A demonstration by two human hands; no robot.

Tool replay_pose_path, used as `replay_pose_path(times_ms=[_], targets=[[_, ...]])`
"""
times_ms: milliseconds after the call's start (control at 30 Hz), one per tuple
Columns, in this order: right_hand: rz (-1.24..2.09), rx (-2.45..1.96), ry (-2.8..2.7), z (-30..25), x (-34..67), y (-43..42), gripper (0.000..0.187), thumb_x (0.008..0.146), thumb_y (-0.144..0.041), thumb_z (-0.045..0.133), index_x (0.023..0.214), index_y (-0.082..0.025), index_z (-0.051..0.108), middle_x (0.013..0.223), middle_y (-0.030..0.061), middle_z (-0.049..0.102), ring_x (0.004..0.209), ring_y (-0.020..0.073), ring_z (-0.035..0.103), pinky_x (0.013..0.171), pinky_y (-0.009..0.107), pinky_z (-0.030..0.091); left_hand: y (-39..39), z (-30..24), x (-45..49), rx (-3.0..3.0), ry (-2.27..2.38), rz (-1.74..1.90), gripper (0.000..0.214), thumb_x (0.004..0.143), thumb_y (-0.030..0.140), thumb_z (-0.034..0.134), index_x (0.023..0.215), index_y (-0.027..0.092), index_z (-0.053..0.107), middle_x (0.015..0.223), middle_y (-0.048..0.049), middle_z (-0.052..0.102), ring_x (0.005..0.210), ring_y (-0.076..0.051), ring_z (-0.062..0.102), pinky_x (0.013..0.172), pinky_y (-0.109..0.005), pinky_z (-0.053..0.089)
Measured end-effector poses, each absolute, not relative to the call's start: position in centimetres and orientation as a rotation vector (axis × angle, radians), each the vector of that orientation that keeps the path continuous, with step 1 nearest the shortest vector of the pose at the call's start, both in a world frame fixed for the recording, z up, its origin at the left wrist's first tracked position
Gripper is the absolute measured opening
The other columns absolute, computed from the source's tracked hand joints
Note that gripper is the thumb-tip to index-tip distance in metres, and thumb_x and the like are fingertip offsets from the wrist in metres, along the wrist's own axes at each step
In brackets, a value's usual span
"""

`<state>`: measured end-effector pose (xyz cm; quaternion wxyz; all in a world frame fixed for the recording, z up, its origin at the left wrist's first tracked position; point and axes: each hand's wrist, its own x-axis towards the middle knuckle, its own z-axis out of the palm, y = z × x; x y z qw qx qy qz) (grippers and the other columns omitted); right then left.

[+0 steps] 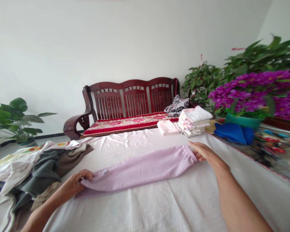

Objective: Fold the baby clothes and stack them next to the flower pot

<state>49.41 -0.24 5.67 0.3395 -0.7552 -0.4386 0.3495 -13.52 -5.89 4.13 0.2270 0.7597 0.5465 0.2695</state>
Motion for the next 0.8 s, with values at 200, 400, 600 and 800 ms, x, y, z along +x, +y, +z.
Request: replay_pose_path(times_ms=[200, 400, 600, 800], targets=[[0.701, -1.800, -1.449, 5.4, 47.6, -0.4, 0.073, 0.061, -0.022, 0.075, 0.132, -0.015, 0.057, 0.103, 0.0111, 0.073, 0.087, 0.0220, 0.069, 0.074, 0.027, 0.052, -5.1, 3.0, -14.3, 2.175, 1.510, 0.809, 0.027, 0.074, 0.048, 0.061, 0.075, 0.022, 0.066, 0.088, -0.0076, 0.074, 0.086, -0.025, 0.068, 0.079, -0.031, 0.054], [0.556, -1.692, -1.408, 5.5, 47.7, 0.0, 0.066, 0.067, -0.016, 0.062, 0.133, -0.013, 0.058, 0.074, 0.0013, 0.068, 0.055, 0.0137, 0.060, 0.050, 0.022, 0.042, -5.2, 3.3, -14.8, 2.297, 1.581, 1.052, 0.019, 0.077, 0.041, 0.060, 0.076, 0.023, 0.065, 0.100, -0.0062, 0.074, 0.097, -0.024, 0.068, 0.088, -0.031, 0.052], [0.799, -1.721, -1.433, 3.1, 49.7, 0.8, 0.054, 0.061, -0.017, 0.071, 0.114, -0.014, 0.068, 0.087, 0.0081, 0.076, 0.075, 0.0228, 0.071, 0.061, 0.026, 0.052, -5.3, 2.8, -15.0, 2.337, 1.487, 0.743, 0.023, 0.079, 0.032, 0.053, 0.064, 0.022, 0.067, 0.105, -0.0078, 0.074, 0.100, -0.024, 0.067, 0.091, -0.030, 0.050], [0.632, -1.759, -1.482, 1.8, 50.8, 1.4, 0.043, 0.068, -0.050, 0.074, 0.097, -0.019, 0.073, 0.103, 0.0094, 0.076, 0.097, 0.0269, 0.069, 0.085, 0.032, 0.053, -4.8, 2.6, -15.5, 2.236, 1.597, 0.799, 0.029, 0.078, 0.038, 0.051, 0.058, 0.022, 0.064, 0.095, -0.0075, 0.075, 0.093, -0.024, 0.069, 0.086, -0.030, 0.052]])
